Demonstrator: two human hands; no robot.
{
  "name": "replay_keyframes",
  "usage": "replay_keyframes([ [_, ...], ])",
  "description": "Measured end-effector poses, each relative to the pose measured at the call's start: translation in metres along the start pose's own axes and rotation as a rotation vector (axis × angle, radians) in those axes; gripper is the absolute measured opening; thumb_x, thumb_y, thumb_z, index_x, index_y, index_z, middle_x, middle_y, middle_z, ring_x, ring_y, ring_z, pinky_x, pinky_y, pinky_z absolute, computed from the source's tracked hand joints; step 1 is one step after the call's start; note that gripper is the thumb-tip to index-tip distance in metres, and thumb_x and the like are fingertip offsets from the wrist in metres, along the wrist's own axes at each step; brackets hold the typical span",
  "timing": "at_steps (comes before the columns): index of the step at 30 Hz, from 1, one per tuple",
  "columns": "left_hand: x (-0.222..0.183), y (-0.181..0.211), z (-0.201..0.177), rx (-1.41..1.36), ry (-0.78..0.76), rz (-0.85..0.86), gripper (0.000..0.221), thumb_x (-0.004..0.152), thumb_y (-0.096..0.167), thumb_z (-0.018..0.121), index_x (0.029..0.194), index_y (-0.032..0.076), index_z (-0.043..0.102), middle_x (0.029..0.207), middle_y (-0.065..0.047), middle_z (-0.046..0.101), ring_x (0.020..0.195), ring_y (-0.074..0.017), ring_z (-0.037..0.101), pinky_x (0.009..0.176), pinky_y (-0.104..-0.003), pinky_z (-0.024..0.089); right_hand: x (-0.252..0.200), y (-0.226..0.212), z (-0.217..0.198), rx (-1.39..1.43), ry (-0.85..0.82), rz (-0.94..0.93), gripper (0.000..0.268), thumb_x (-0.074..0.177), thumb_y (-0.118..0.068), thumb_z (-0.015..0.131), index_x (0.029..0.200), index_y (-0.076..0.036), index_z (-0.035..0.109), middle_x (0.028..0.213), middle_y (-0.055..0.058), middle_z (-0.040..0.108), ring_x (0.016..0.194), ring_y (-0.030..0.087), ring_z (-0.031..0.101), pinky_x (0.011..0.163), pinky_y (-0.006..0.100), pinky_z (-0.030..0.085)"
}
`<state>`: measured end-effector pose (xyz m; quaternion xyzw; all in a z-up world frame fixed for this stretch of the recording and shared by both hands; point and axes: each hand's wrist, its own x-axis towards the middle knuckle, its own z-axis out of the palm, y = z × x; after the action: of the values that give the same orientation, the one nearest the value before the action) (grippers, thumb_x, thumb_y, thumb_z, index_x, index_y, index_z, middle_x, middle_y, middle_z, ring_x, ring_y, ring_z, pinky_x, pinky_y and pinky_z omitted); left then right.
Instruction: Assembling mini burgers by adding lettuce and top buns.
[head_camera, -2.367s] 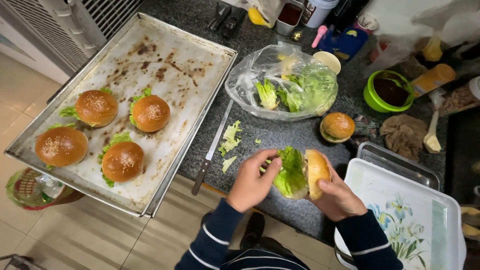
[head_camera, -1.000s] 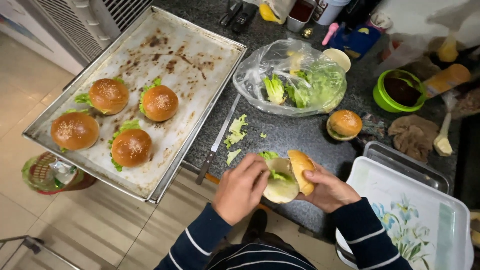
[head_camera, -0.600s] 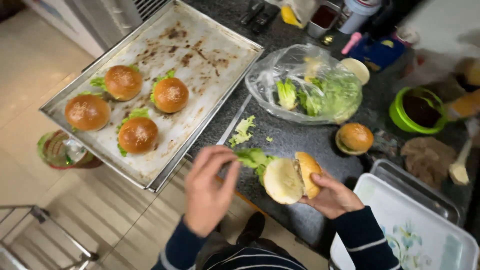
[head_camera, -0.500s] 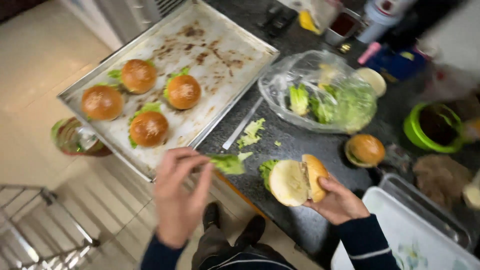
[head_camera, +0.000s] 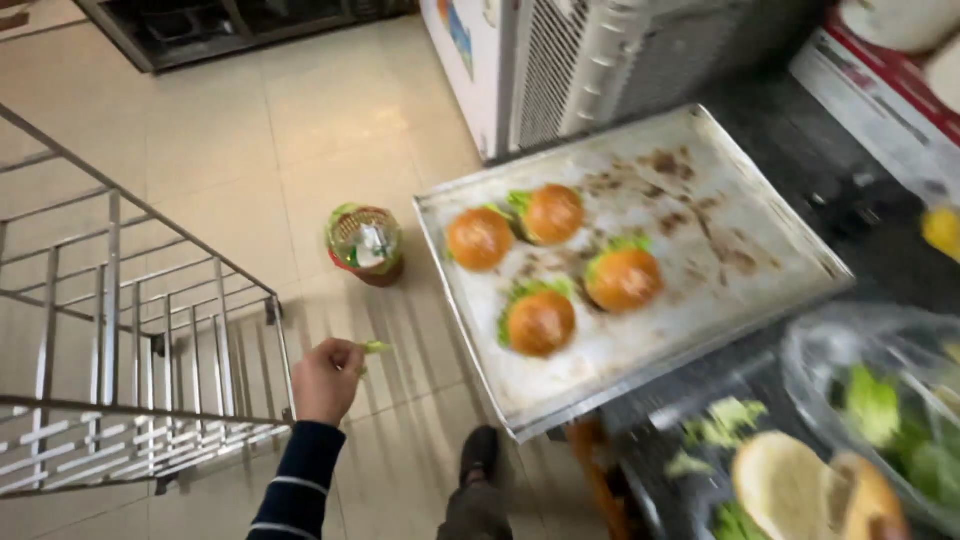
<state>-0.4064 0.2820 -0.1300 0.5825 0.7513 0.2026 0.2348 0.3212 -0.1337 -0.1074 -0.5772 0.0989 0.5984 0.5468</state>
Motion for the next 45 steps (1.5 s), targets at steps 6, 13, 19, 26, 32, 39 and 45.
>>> replay_keyframes([
  [6,0.177,-0.057,0.054,-0.076,-0.102,-0.237,0.027,0.094,0.038,0.085,0.116,0.025,0.092,0.105,-0.003,0.089,0.105,-0.0299,0.085,0.094,-0.047,0.065,0.113,-0.049,0.002,0.041,-0.142,-0.026,0.053,0.121,-0.055,0.054,0.163,-0.023,0.056,0.151,0.026,0.058,0.137,0.052,0.058,0.121,0.073,0.043],
  [13,0.380,-0.058,0.096,-0.144,0.024,-0.262,0.050,0.094,0.055,0.081,0.125,0.016,0.090,0.118,-0.013,0.088,0.119,-0.0375,0.080,0.104,-0.048,0.060,0.164,-0.029,0.089,0.133,-0.269,-0.037,0.051,0.120,-0.046,0.066,0.163,-0.020,0.059,0.155,0.026,0.060,0.140,0.051,0.059,0.119,0.072,0.045],
  [19,0.419,-0.039,0.102,-0.935,-0.021,-0.419,0.058,0.110,0.022,0.071,0.159,-0.004,0.052,0.124,-0.029,0.074,0.100,-0.0412,0.084,0.090,-0.057,0.072,0.172,0.014,0.092,0.235,-0.379,-0.056,0.051,0.120,-0.038,0.076,0.163,-0.016,0.061,0.158,0.026,0.061,0.142,0.050,0.060,0.118,0.071,0.046],
  [26,0.358,0.022,0.011,-1.070,-0.048,-0.038,0.034,0.120,0.023,0.065,0.149,0.005,0.062,0.122,-0.023,0.080,0.096,-0.0317,0.084,0.081,-0.042,0.073,0.116,0.092,0.052,0.429,-0.473,-0.239,0.052,0.119,-0.026,0.088,0.163,-0.012,0.064,0.161,0.027,0.063,0.144,0.050,0.062,0.117,0.071,0.047],
  [32,0.187,0.177,0.014,-0.807,-0.079,0.269,0.041,0.133,0.028,0.060,0.171,0.012,0.061,0.141,-0.011,0.074,0.122,-0.0175,0.078,0.105,-0.022,0.064,-0.100,0.081,0.127,0.609,-0.385,-0.606,0.055,0.118,-0.015,0.097,0.163,-0.007,0.066,0.164,0.029,0.065,0.146,0.050,0.063,0.115,0.072,0.049],
  [39,0.116,0.221,0.132,-0.931,-0.873,0.273,0.073,0.107,-0.019,0.038,0.178,-0.010,0.045,0.138,-0.061,0.058,0.106,-0.0785,0.062,0.098,-0.074,0.048,-0.169,0.112,0.028,0.643,-0.074,-0.663,0.067,0.103,-0.032,0.089,0.164,-0.020,0.063,0.158,0.020,0.077,0.139,0.040,0.075,0.110,0.060,0.057],
  [45,-0.265,0.470,0.146,-0.790,-0.595,0.564,0.021,0.112,0.009,0.071,0.126,-0.002,0.082,0.095,-0.019,0.085,0.077,-0.0227,0.080,0.086,-0.028,0.063,-0.257,0.036,0.030,0.827,0.686,-0.407,0.071,0.113,-0.012,0.019,0.182,-0.014,0.038,0.175,0.020,0.046,0.159,0.046,0.040,0.131,0.066,0.026],
])
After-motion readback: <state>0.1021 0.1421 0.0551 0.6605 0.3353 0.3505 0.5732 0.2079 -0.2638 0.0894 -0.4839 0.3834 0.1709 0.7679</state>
